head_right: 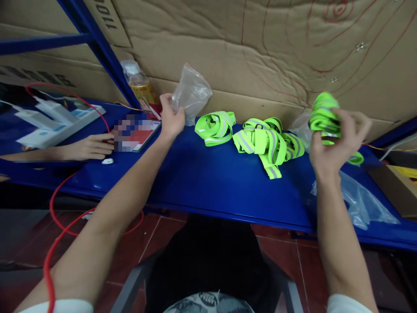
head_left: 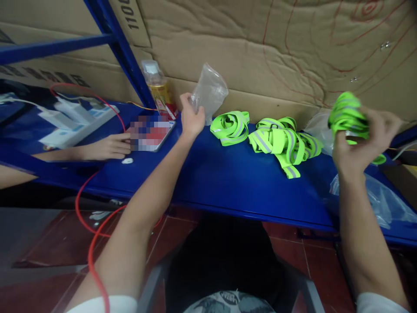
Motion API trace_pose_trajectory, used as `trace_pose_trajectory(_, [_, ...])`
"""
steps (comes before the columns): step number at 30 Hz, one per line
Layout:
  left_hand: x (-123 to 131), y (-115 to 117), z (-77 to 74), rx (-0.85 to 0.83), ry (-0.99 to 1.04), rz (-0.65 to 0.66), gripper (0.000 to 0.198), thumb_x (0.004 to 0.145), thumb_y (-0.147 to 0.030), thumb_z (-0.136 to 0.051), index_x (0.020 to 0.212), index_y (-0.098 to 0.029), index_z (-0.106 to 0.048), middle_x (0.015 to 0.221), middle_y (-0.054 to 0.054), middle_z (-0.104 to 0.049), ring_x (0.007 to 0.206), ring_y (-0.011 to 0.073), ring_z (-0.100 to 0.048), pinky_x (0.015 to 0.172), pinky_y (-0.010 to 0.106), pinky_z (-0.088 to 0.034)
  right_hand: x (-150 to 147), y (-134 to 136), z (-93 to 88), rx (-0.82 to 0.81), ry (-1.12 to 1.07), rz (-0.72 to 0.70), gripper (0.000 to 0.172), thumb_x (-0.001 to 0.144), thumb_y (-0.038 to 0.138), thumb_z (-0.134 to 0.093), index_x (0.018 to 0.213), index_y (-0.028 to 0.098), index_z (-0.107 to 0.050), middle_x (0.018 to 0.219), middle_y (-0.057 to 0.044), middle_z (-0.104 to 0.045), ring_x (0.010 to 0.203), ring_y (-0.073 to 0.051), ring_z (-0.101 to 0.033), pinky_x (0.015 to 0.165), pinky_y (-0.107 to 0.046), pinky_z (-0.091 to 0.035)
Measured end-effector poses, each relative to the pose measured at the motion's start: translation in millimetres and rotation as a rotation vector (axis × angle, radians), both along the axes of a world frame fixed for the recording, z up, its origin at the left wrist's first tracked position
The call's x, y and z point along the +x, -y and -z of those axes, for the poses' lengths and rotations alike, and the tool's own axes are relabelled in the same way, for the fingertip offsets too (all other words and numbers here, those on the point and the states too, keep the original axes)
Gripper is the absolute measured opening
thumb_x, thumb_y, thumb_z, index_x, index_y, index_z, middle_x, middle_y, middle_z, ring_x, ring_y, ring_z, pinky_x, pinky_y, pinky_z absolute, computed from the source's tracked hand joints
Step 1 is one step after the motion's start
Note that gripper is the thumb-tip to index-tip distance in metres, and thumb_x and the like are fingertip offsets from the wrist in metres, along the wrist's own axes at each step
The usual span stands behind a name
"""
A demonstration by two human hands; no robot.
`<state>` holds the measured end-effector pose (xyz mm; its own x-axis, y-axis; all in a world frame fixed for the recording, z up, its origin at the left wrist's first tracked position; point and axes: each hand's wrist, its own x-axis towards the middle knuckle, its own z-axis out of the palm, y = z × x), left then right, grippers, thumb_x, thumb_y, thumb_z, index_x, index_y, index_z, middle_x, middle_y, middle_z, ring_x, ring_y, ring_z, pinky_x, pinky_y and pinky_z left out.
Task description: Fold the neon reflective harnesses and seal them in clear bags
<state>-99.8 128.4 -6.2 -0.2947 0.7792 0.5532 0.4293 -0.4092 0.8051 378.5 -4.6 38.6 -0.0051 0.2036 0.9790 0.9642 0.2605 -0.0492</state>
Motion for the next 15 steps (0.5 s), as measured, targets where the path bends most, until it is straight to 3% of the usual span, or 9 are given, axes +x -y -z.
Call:
trace_pose_trajectory(3, [1.8, 5.5, -1.8, -0.179, -0.142, -0.080, 0.029, 0.088, -0.021, -0.073, 0.113, -0.025, -0.059, 0.108, 0.006, -0.074, 0.114, 0.0320, -0.071, 0.110, 0.051, -0.052, -12.2, 0.1, 14.5, -0.261, -0.050, 0.098, 0.052, 0.074, 0.033, -0.067, 0.122, 0.020, -0.080, 0.114, -0.018, -0.070, 0.106, -0.034, -0.071, 0.092, -0.052, -0.058])
trace_pose_trajectory(7, [9.4, 11.3, -3.9, -0.292, -0.245, -0.075, 0.017, 0.088, -0.023, -0.070, 0.101, -0.025, -0.060, 0.103, 0.010, -0.074, 0.113, 0.0379, -0.074, 0.105, 0.055, -0.055, -24.1, 0.8, 16.2, -0.147, -0.029, -0.007, 0.050, 0.077, 0.030, -0.066, 0.125, 0.020, -0.078, 0.119, -0.018, -0.069, 0.112, -0.033, -0.070, 0.095, -0.052, -0.059])
trace_pose_trajectory(12, [20.8, 9.0, 6.4, -0.385, -0.107, 0.130, 0.014, 0.091, -0.027, -0.069, 0.100, -0.023, -0.059, 0.107, 0.011, -0.074, 0.080, 0.0302, -0.077, 0.080, 0.048, -0.064, -54.8, 12.0, -4.1, 0.067, 0.098, -0.127, 0.038, 0.087, 0.031, -0.066, 0.125, 0.025, -0.073, 0.121, -0.016, -0.064, 0.116, -0.036, -0.070, 0.096, -0.060, -0.059])
trace_pose_trajectory(15, [29.7, 8.7, 12.0, -0.406, -0.073, 0.237, 0.008, 0.096, -0.028, -0.062, 0.097, -0.021, -0.058, 0.103, 0.010, -0.073, 0.066, 0.0242, -0.073, 0.068, 0.043, -0.063, -93.0, 9.4, -6.0, -0.117, 0.150, -0.205, 0.036, 0.098, 0.030, -0.058, 0.133, 0.033, -0.068, 0.135, -0.015, -0.062, 0.131, -0.037, -0.064, 0.103, -0.061, -0.058])
